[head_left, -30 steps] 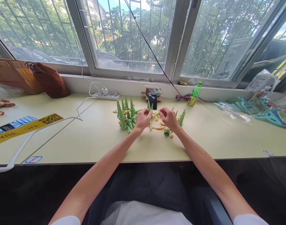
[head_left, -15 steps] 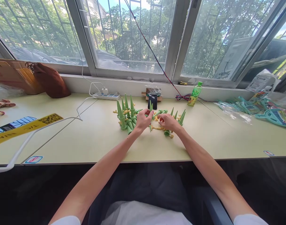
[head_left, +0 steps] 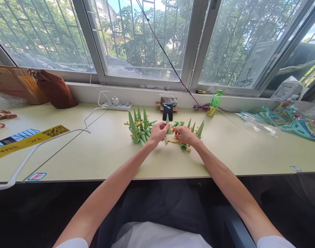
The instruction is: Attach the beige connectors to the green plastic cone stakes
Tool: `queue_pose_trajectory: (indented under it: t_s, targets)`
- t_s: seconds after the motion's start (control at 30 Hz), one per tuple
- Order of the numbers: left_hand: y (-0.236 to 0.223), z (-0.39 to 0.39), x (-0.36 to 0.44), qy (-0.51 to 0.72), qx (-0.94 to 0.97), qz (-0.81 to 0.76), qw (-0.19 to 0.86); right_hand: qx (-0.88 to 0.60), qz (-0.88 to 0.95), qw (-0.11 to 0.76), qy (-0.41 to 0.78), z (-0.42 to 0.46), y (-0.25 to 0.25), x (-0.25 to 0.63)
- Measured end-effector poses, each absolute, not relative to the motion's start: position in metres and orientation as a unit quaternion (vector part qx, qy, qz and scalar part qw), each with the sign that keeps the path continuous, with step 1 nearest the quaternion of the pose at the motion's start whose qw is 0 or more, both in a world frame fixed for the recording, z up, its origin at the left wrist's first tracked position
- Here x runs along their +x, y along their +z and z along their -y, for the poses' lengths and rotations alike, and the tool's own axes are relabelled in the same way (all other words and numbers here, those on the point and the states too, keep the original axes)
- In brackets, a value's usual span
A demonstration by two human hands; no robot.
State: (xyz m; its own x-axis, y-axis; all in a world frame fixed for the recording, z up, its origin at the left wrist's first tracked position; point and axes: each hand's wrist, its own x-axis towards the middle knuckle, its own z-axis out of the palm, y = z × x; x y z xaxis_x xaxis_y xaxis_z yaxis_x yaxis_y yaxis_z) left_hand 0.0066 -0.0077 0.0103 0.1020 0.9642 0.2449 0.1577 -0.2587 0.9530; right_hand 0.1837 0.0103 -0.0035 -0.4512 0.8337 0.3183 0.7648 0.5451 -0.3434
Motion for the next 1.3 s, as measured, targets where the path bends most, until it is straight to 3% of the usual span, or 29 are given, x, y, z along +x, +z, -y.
queue_pose_trajectory:
  t_s: [0.23,0.57,1.3]
  targets:
    - [0.0136,0.0091,0.0059,0.462,0.588,-0.446,0.492,-0.439,0.867,0.224,0.069,-0.0083,-0.0031,0.1835]
    - [0.0113,0.0071,0.0062,0.448,0.576,-0.429,0.532,-0.451,0.857,0.239,0.072,-0.0122,-0.0051,0.1815]
    - [0.0113,0.0052,0.0088,0.494,0.535,-0.446,0.521,-0.409,0.767,0.475,0.133,-0.0101,0.0003,0.1738]
